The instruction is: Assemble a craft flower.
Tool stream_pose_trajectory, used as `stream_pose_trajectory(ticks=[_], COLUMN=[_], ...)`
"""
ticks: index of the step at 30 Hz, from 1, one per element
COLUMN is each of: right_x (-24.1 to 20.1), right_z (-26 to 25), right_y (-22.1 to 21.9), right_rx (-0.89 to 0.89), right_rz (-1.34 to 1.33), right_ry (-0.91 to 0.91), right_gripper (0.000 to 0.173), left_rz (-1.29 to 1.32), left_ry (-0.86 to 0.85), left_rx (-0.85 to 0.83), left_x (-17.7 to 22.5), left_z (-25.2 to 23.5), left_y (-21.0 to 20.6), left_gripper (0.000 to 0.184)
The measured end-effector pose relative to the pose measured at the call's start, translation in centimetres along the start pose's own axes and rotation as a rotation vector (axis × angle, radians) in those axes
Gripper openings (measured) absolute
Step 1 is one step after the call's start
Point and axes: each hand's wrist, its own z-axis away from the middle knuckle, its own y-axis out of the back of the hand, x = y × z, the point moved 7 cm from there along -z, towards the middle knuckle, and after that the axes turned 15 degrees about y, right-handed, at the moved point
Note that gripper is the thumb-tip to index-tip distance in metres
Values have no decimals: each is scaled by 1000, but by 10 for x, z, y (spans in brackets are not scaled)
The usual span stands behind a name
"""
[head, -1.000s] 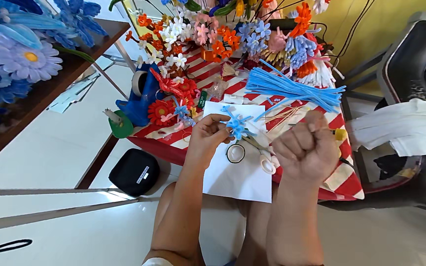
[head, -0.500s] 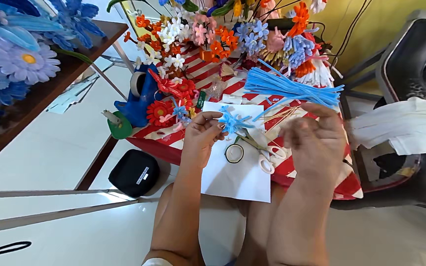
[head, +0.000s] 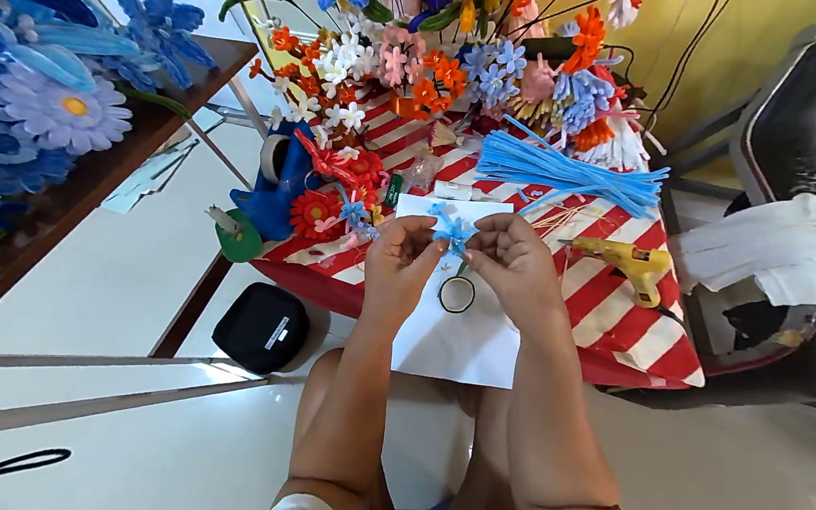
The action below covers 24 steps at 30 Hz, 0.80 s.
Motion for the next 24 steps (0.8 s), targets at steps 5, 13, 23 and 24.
stream_pose_trajectory(ticks=[5,13,23,24], right_x=[0,5,4,5], right_z=[0,-1,0,1], right_y=[-4,-9,-10,-12], right_rx=[32,101,83,65], right_rz=[-42,-80,-417,-590], right_ry=[2,-1,-14,-19], right_gripper=[34,46,42,40], left_rz=[46,25,-180,-167], left_ry=[10,16,-45,-23], left_rx=[-34,-47,258,226], left_x=[0,0,-2,-3], left_z=[1,1,-7,-7], left_y=[3,10,45,43], left_gripper=[26,22,22,23])
